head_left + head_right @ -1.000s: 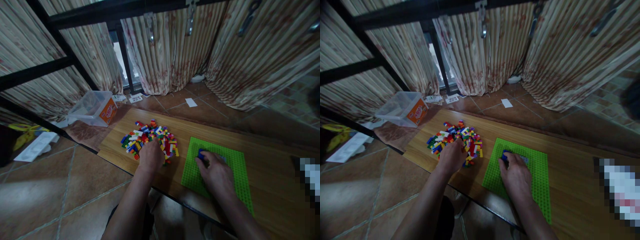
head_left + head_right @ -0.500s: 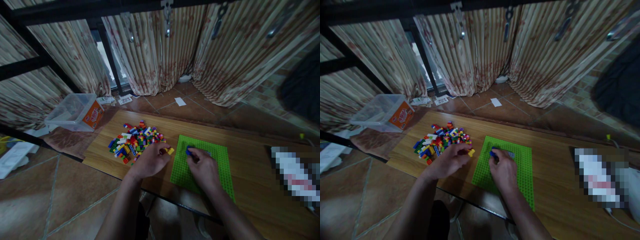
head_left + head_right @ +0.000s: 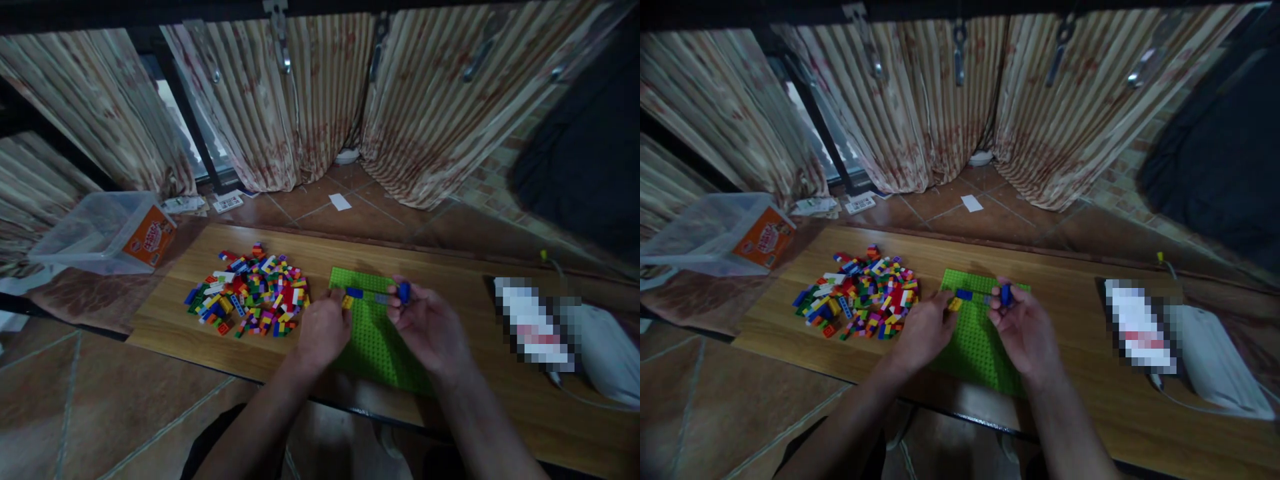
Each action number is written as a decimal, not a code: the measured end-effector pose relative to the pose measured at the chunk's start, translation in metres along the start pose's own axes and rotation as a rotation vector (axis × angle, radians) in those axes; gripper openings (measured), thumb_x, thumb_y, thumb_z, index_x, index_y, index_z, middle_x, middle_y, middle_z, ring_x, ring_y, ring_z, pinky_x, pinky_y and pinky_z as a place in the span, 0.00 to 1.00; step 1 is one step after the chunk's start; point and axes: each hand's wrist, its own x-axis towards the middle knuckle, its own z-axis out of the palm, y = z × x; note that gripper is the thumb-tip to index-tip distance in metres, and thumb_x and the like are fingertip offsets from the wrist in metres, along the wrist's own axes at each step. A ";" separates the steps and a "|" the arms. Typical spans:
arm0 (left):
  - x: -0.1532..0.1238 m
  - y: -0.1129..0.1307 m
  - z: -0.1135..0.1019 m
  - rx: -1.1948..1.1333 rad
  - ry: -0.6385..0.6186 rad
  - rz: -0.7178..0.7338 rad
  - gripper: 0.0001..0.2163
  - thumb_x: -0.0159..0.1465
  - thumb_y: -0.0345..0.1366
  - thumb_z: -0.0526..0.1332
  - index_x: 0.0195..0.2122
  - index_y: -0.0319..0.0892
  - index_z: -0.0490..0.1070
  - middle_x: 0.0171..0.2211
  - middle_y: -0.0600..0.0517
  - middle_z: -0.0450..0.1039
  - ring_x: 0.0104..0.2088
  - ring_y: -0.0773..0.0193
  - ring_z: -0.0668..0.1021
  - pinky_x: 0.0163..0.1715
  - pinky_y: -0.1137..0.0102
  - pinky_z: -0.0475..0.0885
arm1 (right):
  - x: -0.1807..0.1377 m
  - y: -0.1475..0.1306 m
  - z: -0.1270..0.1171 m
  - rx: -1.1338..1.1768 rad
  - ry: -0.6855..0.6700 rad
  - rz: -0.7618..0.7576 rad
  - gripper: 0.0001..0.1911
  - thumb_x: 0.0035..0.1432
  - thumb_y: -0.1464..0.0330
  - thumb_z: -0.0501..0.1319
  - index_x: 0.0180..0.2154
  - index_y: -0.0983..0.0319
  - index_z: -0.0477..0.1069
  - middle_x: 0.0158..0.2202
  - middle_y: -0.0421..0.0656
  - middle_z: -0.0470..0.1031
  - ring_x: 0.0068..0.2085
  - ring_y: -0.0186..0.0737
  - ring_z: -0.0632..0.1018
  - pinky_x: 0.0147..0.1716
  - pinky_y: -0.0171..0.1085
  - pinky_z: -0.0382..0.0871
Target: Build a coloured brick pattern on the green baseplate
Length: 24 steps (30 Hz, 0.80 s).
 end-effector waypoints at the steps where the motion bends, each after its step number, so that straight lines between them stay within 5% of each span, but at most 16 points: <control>1: 0.001 0.002 0.002 0.019 0.003 -0.005 0.16 0.66 0.31 0.54 0.54 0.39 0.69 0.46 0.44 0.77 0.42 0.55 0.81 0.43 0.65 0.74 | 0.000 -0.001 0.000 0.006 -0.001 0.013 0.07 0.54 0.65 0.62 0.34 0.60 0.77 0.31 0.39 0.75 0.26 0.30 0.72 0.24 0.29 0.69; 11: 0.005 0.003 0.003 0.034 -0.021 -0.015 0.12 0.64 0.35 0.59 0.49 0.43 0.70 0.46 0.46 0.78 0.42 0.57 0.81 0.42 0.68 0.73 | -0.005 0.002 0.006 -0.270 0.109 -0.143 0.16 0.40 0.61 0.74 0.30 0.62 0.75 0.25 0.36 0.71 0.22 0.26 0.67 0.15 0.26 0.58; 24: 0.007 -0.004 0.006 -0.163 0.028 0.048 0.21 0.63 0.28 0.58 0.58 0.42 0.68 0.54 0.47 0.75 0.47 0.60 0.79 0.51 0.69 0.72 | 0.004 -0.010 -0.007 -0.171 0.116 -0.145 0.12 0.45 0.64 0.71 0.32 0.61 0.75 0.27 0.35 0.71 0.23 0.26 0.68 0.18 0.26 0.61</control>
